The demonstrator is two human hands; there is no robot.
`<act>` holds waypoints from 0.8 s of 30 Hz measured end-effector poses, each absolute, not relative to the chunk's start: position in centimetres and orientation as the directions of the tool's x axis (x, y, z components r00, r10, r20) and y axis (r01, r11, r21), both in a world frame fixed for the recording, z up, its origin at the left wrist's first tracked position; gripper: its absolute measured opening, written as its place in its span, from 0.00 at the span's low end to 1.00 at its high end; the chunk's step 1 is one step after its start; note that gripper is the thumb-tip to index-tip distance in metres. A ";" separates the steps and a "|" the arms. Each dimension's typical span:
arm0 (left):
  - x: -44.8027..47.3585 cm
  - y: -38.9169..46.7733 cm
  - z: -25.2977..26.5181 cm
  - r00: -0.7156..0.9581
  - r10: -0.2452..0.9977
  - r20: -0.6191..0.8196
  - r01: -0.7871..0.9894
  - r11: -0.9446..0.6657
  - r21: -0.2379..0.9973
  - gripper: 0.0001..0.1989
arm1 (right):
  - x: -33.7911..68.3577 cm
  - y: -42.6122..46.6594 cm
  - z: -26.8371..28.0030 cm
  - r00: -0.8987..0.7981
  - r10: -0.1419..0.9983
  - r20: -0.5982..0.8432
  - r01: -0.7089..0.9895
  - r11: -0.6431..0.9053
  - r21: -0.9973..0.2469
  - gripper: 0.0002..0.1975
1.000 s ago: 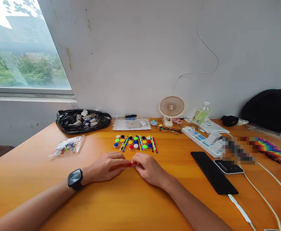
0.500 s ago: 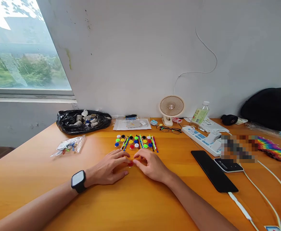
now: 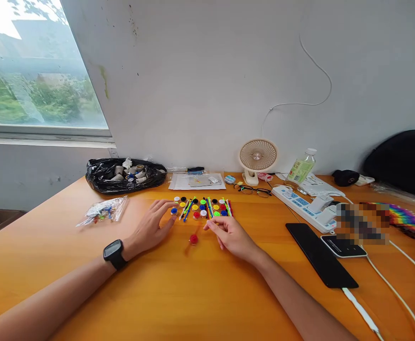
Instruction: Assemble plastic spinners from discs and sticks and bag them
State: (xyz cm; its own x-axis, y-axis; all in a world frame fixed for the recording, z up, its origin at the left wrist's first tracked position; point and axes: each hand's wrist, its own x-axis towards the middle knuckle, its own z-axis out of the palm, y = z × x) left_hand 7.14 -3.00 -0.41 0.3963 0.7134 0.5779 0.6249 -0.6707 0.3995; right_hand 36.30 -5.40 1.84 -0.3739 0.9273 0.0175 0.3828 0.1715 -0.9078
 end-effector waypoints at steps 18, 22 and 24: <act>6.7 -2.3 -0.6 0.448 0.722 0.527 0.646 -0.669 0.368 0.19 | 35.6 -6.0 0.9 -0.303 0.898 0.319 0.742 0.433 -0.512 0.22; 6.9 -2.6 -0.5 0.505 0.703 0.500 0.636 -0.695 0.335 0.19 | 35.3 -6.2 0.9 -0.333 0.891 0.309 0.745 0.449 -0.493 0.24; 6.9 -2.6 -0.8 0.500 0.719 0.483 0.640 -0.683 0.353 0.20 | 35.2 -6.3 0.9 -0.319 0.895 0.313 0.746 0.441 -0.499 0.24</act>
State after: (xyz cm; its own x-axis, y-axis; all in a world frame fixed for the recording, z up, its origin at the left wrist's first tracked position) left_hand 6.90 -2.57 -0.78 0.5002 0.7188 0.4829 0.6400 -0.6825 0.3530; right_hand 35.19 -6.26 0.89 -0.3187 0.8946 0.3133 0.7463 0.4406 -0.4990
